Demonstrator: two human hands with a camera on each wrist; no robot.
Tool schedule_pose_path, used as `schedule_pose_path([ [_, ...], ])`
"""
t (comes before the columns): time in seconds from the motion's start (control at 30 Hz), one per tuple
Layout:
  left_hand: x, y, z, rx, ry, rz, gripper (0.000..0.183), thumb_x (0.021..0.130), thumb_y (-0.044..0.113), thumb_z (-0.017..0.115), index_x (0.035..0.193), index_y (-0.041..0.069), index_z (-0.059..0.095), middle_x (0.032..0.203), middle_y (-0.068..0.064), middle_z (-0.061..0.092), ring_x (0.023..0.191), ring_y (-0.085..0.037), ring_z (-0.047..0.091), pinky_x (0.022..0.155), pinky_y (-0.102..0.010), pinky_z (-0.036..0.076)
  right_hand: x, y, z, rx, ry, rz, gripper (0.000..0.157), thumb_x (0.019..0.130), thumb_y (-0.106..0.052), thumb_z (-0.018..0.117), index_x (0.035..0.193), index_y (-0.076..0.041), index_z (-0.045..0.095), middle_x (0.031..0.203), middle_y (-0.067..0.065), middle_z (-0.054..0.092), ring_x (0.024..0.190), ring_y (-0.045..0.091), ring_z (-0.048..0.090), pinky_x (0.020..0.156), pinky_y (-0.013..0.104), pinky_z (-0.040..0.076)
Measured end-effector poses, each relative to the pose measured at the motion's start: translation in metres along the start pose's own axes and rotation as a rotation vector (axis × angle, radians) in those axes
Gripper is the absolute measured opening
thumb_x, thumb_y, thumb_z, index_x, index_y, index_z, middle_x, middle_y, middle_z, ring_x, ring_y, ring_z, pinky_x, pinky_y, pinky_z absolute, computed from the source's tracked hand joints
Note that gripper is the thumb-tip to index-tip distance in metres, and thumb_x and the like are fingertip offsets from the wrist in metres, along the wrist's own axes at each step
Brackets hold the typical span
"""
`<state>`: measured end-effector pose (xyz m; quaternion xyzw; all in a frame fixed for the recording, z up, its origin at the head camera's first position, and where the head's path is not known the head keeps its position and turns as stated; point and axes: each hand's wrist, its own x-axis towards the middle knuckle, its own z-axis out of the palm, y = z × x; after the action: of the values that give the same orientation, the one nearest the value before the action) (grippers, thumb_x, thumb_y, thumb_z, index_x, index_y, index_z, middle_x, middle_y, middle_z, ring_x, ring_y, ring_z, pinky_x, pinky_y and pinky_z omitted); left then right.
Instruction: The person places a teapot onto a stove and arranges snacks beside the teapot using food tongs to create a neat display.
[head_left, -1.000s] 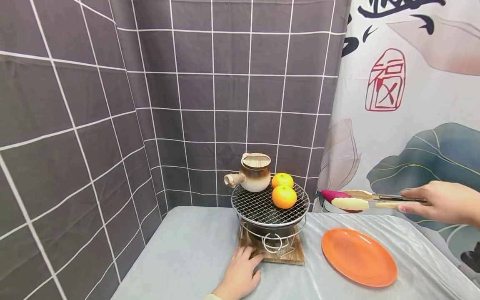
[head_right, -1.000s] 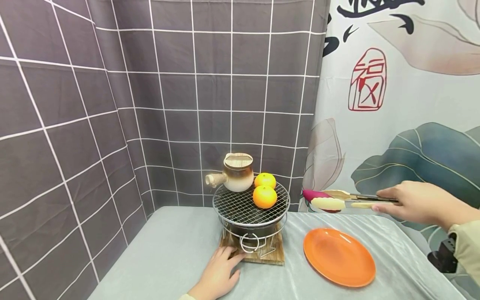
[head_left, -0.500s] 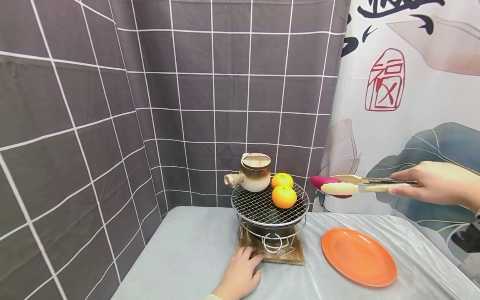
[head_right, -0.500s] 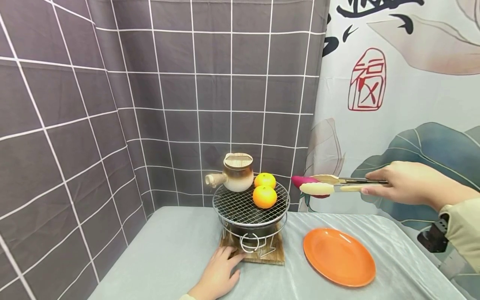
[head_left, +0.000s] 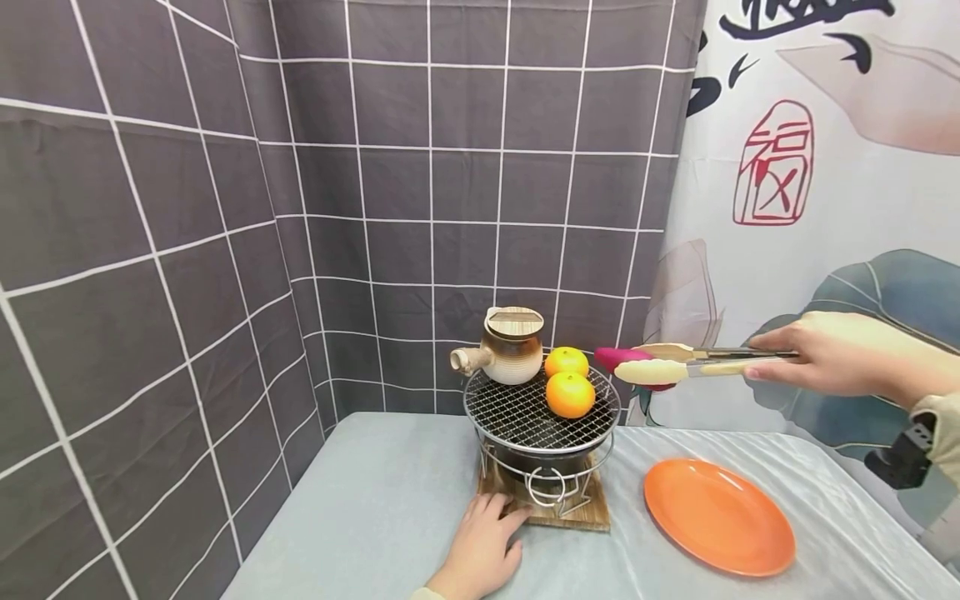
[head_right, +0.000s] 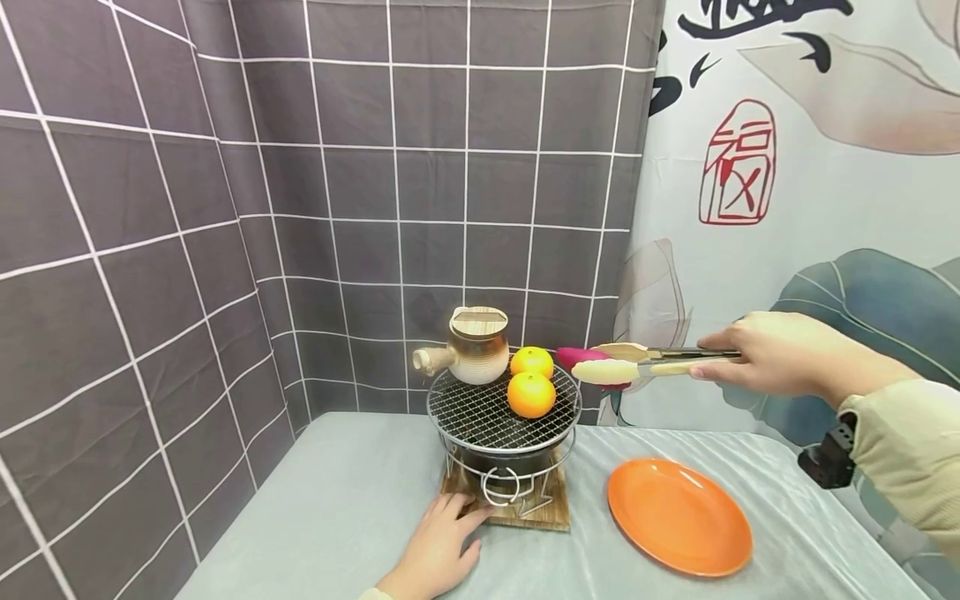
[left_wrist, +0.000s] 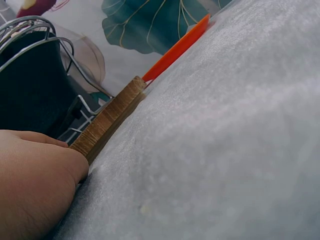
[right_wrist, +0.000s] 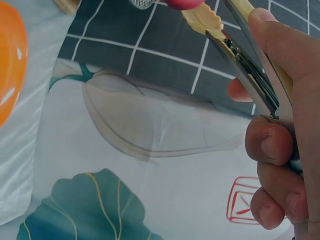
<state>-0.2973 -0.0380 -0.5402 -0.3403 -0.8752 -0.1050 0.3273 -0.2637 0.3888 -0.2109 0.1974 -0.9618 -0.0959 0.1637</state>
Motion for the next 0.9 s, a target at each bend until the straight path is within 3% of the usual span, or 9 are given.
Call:
schedule_pose_path([
  [0.2, 0.0, 0.0, 0.0, -0.003, -0.013, -0.004, 0.042, 0.08, 0.025, 0.073, 0.122, 0.027, 0.073, 0.117, -0.003, 0.062, 0.108, -0.022, 0.056, 0.099, -0.048, 0.047, 0.007, -0.008, -0.004, 0.005, 0.03, -0.051, 0.041, 0.085, -0.048, 0.076, 0.11, -0.015, 0.078, 0.083, -0.013, 0.07, 0.067, 0.0, 0.056, 0.063, 0.037, 0.054],
  [0.43, 0.0, 0.001, -0.001, -0.004, 0.001, -0.004, 0.044, 0.078, 0.024, 0.074, 0.122, 0.027, 0.073, 0.117, -0.004, 0.063, 0.107, -0.023, 0.057, 0.099, -0.049, 0.047, 0.02, -0.023, -0.014, 0.033, 0.052, -0.089, 0.037, 0.087, -0.046, 0.076, 0.11, -0.017, 0.078, 0.079, -0.017, 0.069, 0.07, 0.003, 0.063, 0.066, 0.041, 0.056],
  [0.67, 0.0, 0.002, -0.001, -0.01, 0.001, -0.001, 0.043, 0.078, 0.024, 0.074, 0.121, 0.026, 0.073, 0.117, -0.004, 0.063, 0.108, -0.023, 0.057, 0.098, -0.049, 0.047, 0.029, -0.035, -0.021, 0.046, 0.031, -0.086, 0.043, 0.089, -0.047, 0.073, 0.115, -0.014, 0.077, 0.074, -0.019, 0.064, 0.065, 0.0, 0.054, 0.063, 0.038, 0.053],
  [0.9, 0.001, 0.001, -0.002, -0.015, 0.007, -0.002, 0.043, 0.077, 0.024, 0.074, 0.121, 0.026, 0.074, 0.117, -0.004, 0.063, 0.108, -0.023, 0.057, 0.099, -0.05, 0.047, 0.039, -0.049, -0.024, 0.031, 0.076, -0.144, 0.04, 0.089, -0.045, 0.074, 0.113, -0.015, 0.077, 0.064, -0.02, 0.056, 0.059, 0.0, 0.047, 0.056, 0.034, 0.047],
])
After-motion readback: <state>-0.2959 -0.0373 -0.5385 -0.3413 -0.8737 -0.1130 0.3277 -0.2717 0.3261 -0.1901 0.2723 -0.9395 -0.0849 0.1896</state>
